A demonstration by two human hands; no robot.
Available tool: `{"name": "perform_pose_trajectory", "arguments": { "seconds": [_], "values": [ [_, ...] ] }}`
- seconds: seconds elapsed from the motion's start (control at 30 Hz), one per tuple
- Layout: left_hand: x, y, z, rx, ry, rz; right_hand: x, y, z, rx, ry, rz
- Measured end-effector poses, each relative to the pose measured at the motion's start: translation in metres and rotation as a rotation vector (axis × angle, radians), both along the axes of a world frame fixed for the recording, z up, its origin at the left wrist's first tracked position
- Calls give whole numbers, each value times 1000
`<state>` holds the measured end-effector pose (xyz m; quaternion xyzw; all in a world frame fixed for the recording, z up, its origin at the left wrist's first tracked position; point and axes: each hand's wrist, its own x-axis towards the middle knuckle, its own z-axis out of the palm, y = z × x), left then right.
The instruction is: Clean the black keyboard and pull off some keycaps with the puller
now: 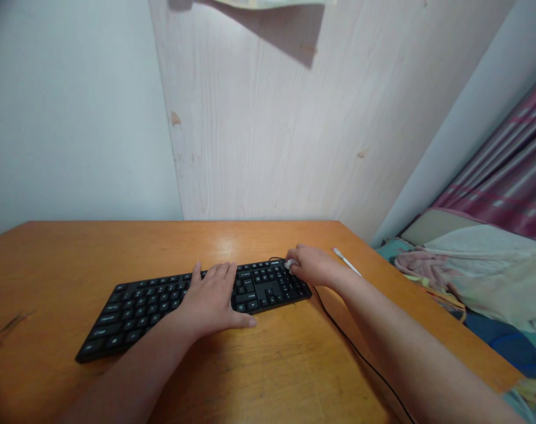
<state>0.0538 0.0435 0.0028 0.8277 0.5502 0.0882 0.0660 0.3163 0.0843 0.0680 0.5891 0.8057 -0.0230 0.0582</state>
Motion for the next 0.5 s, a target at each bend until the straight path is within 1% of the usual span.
{"name": "perform_pose_trajectory", "arguments": {
  "seconds": [0.1,0.23,0.33,0.5],
  "values": [
    [0,0,-1,5,-5,-5,-12,15,-1,25,-55,-27],
    [0,0,-1,10,-1,-13,-21,25,0,-13,-136,0],
    [0,0,0,-7,11,-7,-22,23,1,-41,-159,18],
    [0,0,1,-5,11,-3,-18,6,2,-24,-197,66]
  ]
}}
